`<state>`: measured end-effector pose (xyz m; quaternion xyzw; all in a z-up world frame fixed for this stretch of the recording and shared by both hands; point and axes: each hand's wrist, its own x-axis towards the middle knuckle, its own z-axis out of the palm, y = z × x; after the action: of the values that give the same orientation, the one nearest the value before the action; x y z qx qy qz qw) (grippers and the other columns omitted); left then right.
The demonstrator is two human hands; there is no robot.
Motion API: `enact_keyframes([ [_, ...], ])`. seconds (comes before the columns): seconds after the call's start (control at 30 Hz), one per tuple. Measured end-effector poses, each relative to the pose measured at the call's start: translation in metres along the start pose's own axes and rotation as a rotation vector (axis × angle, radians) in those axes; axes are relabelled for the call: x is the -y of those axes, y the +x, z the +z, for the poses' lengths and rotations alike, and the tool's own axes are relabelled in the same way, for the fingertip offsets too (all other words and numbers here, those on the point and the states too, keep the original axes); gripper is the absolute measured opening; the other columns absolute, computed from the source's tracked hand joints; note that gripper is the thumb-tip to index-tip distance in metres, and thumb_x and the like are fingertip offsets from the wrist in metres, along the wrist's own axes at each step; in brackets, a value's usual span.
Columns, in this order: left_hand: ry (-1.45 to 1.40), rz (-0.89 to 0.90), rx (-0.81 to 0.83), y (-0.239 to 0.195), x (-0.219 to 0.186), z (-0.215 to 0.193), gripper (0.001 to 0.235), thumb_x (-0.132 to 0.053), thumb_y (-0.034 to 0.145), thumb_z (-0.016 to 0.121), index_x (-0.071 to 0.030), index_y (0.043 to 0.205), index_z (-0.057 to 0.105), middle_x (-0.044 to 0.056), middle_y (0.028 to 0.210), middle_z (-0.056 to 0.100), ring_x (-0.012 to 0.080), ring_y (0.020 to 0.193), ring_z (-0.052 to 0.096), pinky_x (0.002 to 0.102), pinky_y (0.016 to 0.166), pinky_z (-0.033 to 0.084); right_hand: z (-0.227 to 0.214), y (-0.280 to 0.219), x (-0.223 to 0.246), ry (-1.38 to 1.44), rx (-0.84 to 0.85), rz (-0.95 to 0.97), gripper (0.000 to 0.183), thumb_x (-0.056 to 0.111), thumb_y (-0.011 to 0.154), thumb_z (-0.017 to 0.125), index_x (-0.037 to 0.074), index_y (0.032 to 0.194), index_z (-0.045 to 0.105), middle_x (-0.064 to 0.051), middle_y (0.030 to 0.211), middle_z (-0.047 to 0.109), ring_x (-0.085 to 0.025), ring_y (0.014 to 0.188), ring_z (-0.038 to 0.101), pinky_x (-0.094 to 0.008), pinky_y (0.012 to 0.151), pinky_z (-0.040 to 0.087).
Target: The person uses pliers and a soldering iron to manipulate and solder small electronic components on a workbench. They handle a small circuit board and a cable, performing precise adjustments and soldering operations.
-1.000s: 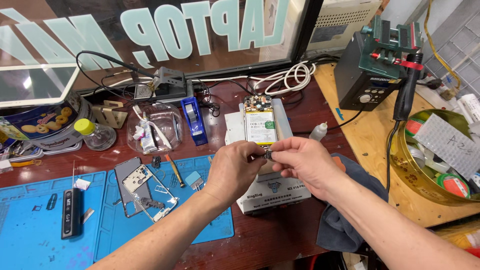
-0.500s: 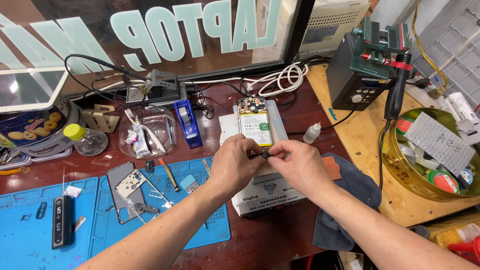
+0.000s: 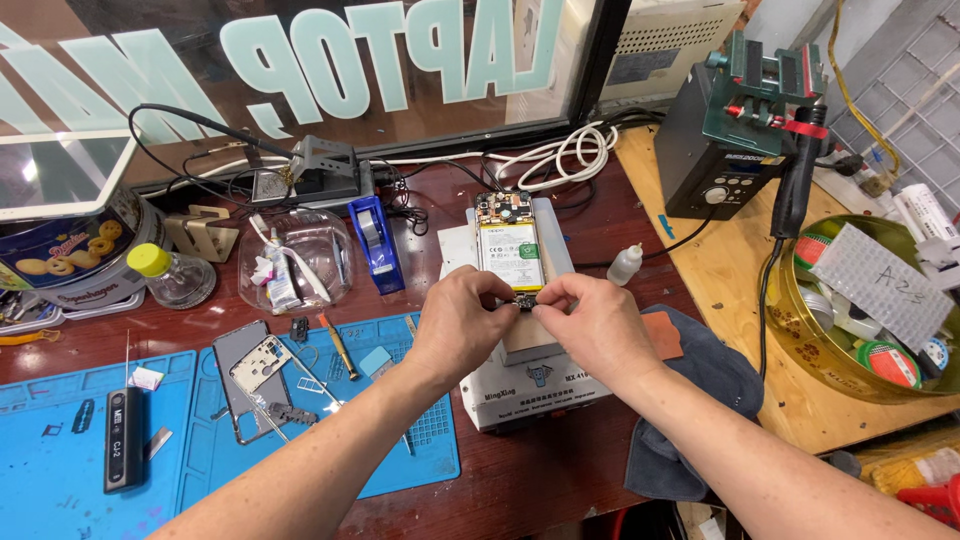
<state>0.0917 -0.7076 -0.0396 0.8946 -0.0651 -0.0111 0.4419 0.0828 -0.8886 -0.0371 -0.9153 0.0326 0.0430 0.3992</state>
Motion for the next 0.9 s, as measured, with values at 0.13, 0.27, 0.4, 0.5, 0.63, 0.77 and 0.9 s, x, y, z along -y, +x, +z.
enact_keyframes([
  [0.13, 0.016, -0.036, 0.029, 0.004, 0.003, 0.001, 0.017, -0.014, 0.076, 0.078, -0.006, 0.091, 0.079, 0.014, 0.097, 0.072, 0.0257, 0.087, 0.072, 0.039, 0.082, 0.058, 0.001, 0.001, 0.001, 0.014, 0.0, 0.003, 0.019, 0.023, 0.082, 0.078, 0.009, 0.095, 0.078, -0.004, 0.079, 0.078, -0.013, 0.065, 0.071, -0.031, 0.066, 0.058],
  [0.27, 0.011, 0.01, 0.058, 0.007, 0.008, 0.0, 0.016, -0.012, 0.081, 0.072, -0.007, 0.093, 0.081, 0.014, 0.097, 0.072, 0.026, 0.088, 0.072, 0.038, 0.083, 0.058, -0.001, 0.0, 0.002, 0.035, -0.003, -0.003, 0.019, 0.023, 0.082, 0.077, 0.009, 0.094, 0.077, -0.002, 0.079, 0.078, -0.012, 0.065, 0.071, -0.03, 0.065, 0.058],
  [0.4, -0.078, -0.058, 0.048, 0.007, 0.011, 0.002, 0.017, -0.013, 0.083, 0.07, -0.007, 0.095, 0.079, 0.013, 0.098, 0.075, 0.0247, 0.09, 0.075, 0.037, 0.085, 0.059, -0.002, -0.003, 0.004, -0.005, 0.014, 0.07, 0.019, 0.024, 0.084, 0.076, 0.01, 0.097, 0.077, -0.006, 0.075, 0.076, -0.014, 0.064, 0.07, -0.032, 0.065, 0.058],
  [0.5, -0.072, -0.053, 0.032, 0.006, 0.01, 0.003, 0.016, -0.012, 0.082, 0.069, -0.006, 0.093, 0.079, 0.014, 0.098, 0.075, 0.0255, 0.089, 0.075, 0.037, 0.084, 0.06, 0.0, -0.003, 0.003, 0.009, -0.006, 0.04, 0.018, 0.024, 0.084, 0.076, 0.01, 0.096, 0.077, -0.004, 0.077, 0.077, -0.014, 0.064, 0.071, -0.031, 0.065, 0.058],
  [0.63, -0.016, 0.006, -0.007, 0.005, 0.007, 0.004, 0.017, -0.012, 0.079, 0.069, -0.005, 0.089, 0.08, 0.015, 0.098, 0.073, 0.0281, 0.089, 0.074, 0.039, 0.084, 0.059, -0.001, 0.003, 0.0, -0.014, 0.008, 0.007, 0.018, 0.023, 0.082, 0.077, 0.01, 0.095, 0.078, -0.003, 0.079, 0.078, -0.014, 0.066, 0.072, -0.031, 0.067, 0.059],
  [0.77, 0.012, -0.022, -0.034, 0.003, 0.002, 0.005, 0.017, -0.017, 0.079, 0.071, -0.005, 0.089, 0.08, 0.016, 0.098, 0.073, 0.0293, 0.089, 0.073, 0.039, 0.084, 0.059, -0.004, 0.005, 0.003, 0.004, -0.024, -0.045, 0.018, 0.022, 0.081, 0.077, 0.009, 0.094, 0.078, -0.003, 0.081, 0.079, -0.012, 0.073, 0.074, -0.029, 0.071, 0.059],
  [0.9, 0.023, -0.107, -0.043, 0.003, -0.003, 0.008, 0.016, -0.017, 0.078, 0.072, -0.005, 0.086, 0.079, 0.014, 0.1, 0.073, 0.0286, 0.089, 0.073, 0.041, 0.083, 0.059, -0.007, 0.008, 0.008, 0.147, 0.088, 0.251, 0.021, 0.022, 0.084, 0.074, 0.009, 0.1, 0.073, -0.006, 0.084, 0.078, -0.021, 0.07, 0.075, -0.038, 0.065, 0.06],
])
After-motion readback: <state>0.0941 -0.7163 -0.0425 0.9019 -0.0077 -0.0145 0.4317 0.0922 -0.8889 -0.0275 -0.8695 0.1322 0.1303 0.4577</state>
